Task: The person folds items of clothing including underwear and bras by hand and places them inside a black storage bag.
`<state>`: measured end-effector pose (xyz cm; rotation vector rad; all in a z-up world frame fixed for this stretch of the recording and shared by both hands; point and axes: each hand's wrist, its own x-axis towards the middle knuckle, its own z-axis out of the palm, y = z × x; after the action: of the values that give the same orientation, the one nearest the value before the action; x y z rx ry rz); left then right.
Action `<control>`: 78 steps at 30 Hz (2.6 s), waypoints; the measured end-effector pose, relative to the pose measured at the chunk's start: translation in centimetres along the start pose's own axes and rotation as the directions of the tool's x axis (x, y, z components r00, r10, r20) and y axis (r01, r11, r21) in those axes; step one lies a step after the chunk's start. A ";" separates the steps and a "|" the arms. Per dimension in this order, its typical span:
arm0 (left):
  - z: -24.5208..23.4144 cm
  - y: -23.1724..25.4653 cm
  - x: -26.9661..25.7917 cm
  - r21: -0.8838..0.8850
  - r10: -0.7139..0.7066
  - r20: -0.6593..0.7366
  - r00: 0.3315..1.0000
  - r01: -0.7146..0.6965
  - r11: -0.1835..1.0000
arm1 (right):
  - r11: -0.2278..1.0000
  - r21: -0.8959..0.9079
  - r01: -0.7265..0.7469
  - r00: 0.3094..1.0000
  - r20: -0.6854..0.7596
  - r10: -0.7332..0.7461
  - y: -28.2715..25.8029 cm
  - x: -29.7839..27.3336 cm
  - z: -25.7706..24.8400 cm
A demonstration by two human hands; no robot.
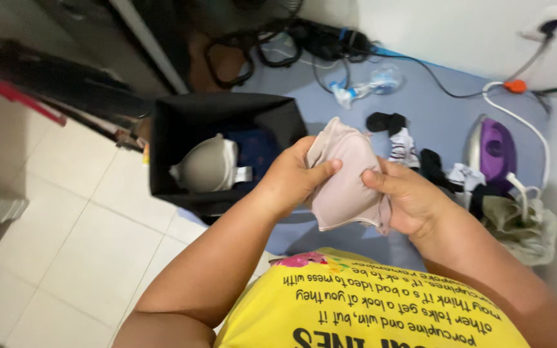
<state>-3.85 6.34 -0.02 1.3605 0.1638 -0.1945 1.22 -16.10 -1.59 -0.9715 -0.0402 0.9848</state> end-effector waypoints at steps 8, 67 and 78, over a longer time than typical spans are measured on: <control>-9.0 3.1 -3.5 0.690 0.659 -0.295 0.692 -0.323 0.647 | 0.984 0.054 0.169 0.983 0.062 -0.172 -1.4 5.9 5.1; 1.4 2.1 2.8 0.867 0.592 0.271 0.759 -0.459 0.192 | 0.363 -0.752 -0.550 0.344 -0.600 -0.722 11.9 -7.1 -26.5; 8.4 -7.6 6.4 0.690 0.131 0.308 0.943 -0.315 0.651 | 0.467 -0.881 -0.073 0.466 -0.444 -0.765 5.6 -7.8 -22.5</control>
<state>0.63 -3.62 -7.08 2.1412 -0.3306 -0.2171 2.58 -35.75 -16.07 -2.1571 0.0598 -0.1695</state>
